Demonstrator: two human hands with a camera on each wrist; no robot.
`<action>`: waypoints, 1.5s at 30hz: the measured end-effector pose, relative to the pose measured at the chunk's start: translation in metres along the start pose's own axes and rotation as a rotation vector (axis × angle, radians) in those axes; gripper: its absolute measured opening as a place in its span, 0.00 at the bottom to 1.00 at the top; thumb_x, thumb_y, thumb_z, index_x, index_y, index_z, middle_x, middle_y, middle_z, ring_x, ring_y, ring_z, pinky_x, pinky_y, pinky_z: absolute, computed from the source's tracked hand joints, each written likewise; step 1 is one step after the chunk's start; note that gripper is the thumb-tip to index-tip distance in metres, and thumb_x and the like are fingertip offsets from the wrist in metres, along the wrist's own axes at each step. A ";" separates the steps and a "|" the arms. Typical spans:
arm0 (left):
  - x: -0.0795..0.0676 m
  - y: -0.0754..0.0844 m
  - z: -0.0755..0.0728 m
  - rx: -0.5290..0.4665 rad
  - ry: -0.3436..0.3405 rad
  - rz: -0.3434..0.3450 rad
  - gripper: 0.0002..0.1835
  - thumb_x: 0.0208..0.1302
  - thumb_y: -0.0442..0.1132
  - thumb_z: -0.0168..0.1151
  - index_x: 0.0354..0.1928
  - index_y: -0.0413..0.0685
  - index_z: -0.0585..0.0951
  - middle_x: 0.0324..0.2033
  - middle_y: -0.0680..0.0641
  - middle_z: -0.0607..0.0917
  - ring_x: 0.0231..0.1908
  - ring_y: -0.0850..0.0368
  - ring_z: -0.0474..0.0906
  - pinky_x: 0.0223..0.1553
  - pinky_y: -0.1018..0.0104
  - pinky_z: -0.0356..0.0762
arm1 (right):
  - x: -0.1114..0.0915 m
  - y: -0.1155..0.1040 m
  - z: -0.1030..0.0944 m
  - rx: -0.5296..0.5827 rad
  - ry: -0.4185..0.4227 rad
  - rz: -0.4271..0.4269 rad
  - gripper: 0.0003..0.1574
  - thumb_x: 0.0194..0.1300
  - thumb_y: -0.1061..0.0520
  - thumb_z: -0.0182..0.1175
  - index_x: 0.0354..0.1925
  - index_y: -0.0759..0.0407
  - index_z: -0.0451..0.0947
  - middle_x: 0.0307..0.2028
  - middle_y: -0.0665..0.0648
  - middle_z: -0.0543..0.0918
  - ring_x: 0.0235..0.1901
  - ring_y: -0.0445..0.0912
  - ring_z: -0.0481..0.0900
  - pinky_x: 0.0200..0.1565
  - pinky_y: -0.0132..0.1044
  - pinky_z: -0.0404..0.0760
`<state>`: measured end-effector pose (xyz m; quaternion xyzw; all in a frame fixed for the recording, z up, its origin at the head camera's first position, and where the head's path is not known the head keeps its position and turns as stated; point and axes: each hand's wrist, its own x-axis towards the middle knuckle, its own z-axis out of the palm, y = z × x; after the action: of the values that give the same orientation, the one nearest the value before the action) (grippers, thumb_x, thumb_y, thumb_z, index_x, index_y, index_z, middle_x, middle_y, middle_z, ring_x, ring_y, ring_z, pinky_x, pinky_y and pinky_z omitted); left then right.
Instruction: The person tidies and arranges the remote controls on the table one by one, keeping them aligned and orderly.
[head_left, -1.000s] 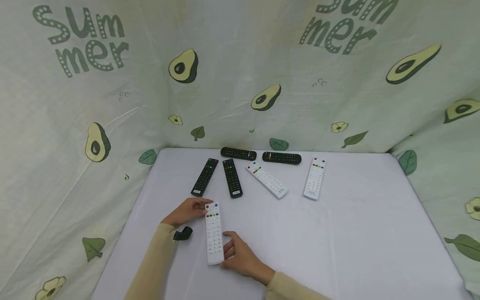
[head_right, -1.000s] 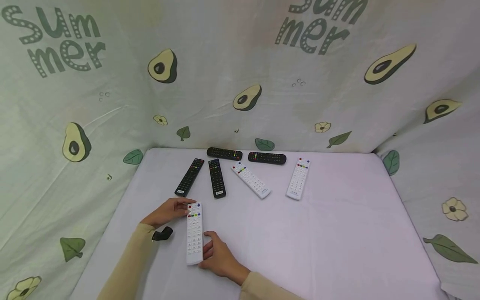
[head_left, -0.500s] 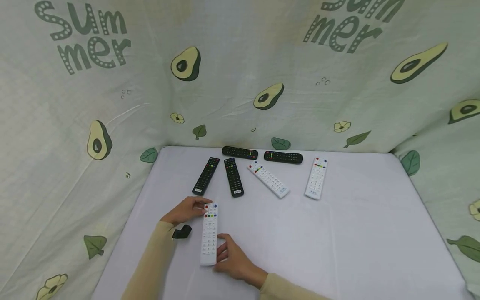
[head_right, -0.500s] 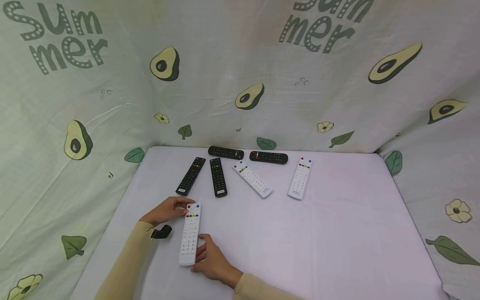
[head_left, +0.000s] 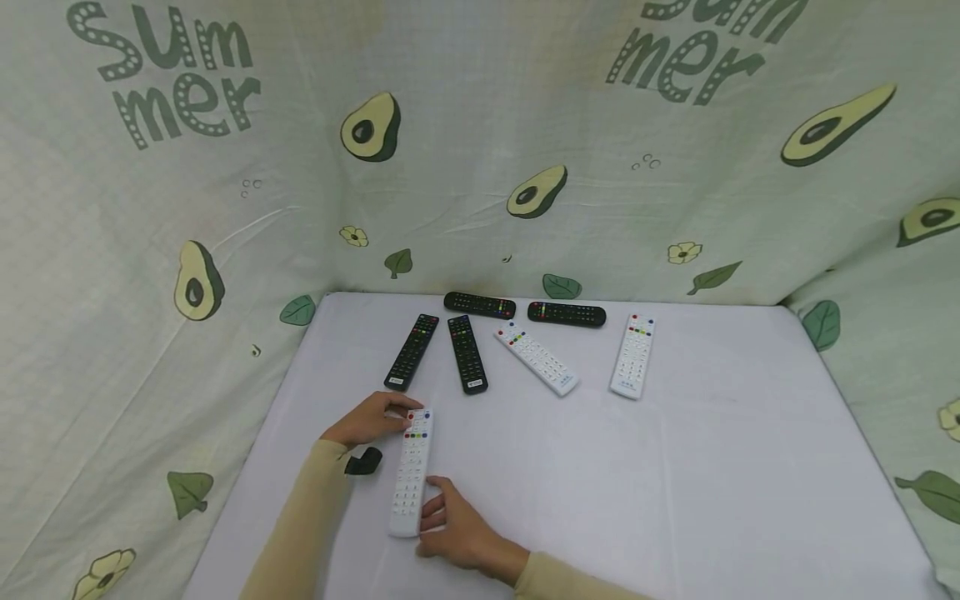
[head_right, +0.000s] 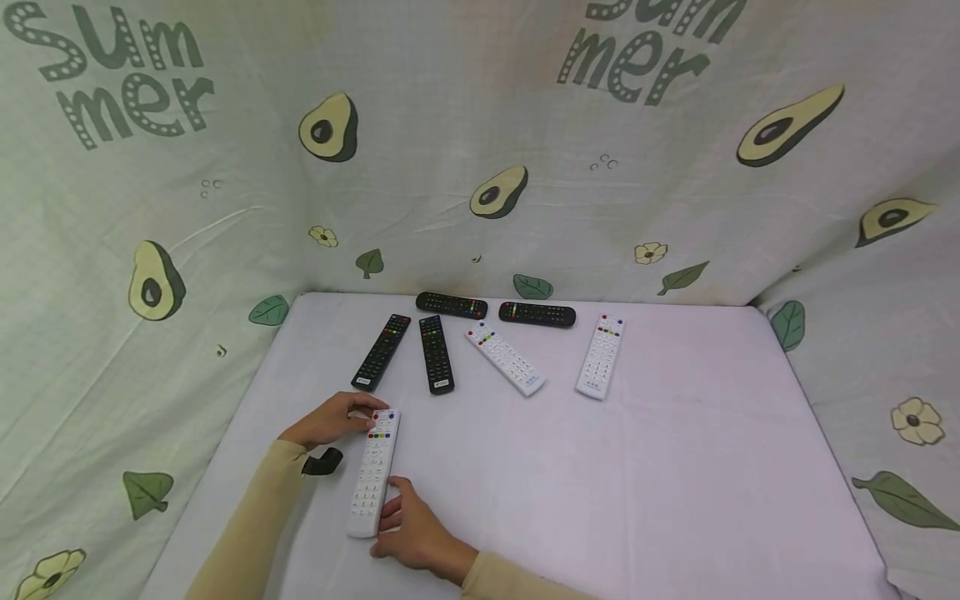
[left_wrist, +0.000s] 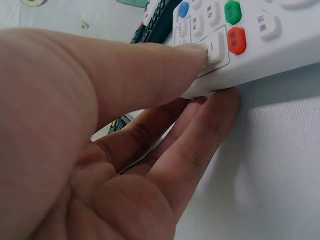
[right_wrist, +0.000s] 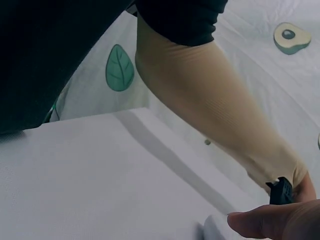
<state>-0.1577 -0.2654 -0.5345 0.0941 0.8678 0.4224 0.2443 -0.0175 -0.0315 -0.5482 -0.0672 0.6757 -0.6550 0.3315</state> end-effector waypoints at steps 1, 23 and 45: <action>0.000 0.000 0.000 0.002 0.001 0.003 0.16 0.71 0.29 0.65 0.59 0.40 0.86 0.51 0.44 0.86 0.49 0.52 0.79 0.51 0.59 0.78 | 0.000 -0.001 0.000 -0.001 -0.002 0.003 0.55 0.52 0.75 0.70 0.76 0.66 0.60 0.46 0.55 0.80 0.48 0.51 0.85 0.47 0.41 0.87; 0.002 0.004 0.003 0.087 0.035 0.020 0.14 0.76 0.33 0.61 0.59 0.41 0.86 0.53 0.45 0.87 0.50 0.53 0.81 0.60 0.45 0.79 | -0.012 -0.001 -0.035 -0.028 -0.025 0.002 0.47 0.61 0.70 0.70 0.75 0.67 0.63 0.52 0.59 0.81 0.53 0.57 0.85 0.53 0.52 0.87; 0.038 0.092 0.032 0.031 0.112 0.336 0.15 0.75 0.28 0.60 0.60 0.35 0.82 0.53 0.39 0.86 0.51 0.48 0.82 0.55 0.56 0.82 | -0.068 -0.014 -0.173 0.002 0.218 -0.133 0.43 0.74 0.62 0.65 0.75 0.76 0.56 0.60 0.75 0.79 0.59 0.57 0.83 0.54 0.32 0.83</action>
<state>-0.1785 -0.1716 -0.4934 0.2178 0.8585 0.4484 0.1199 -0.0622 0.1481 -0.5241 -0.0397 0.7011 -0.6796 0.2120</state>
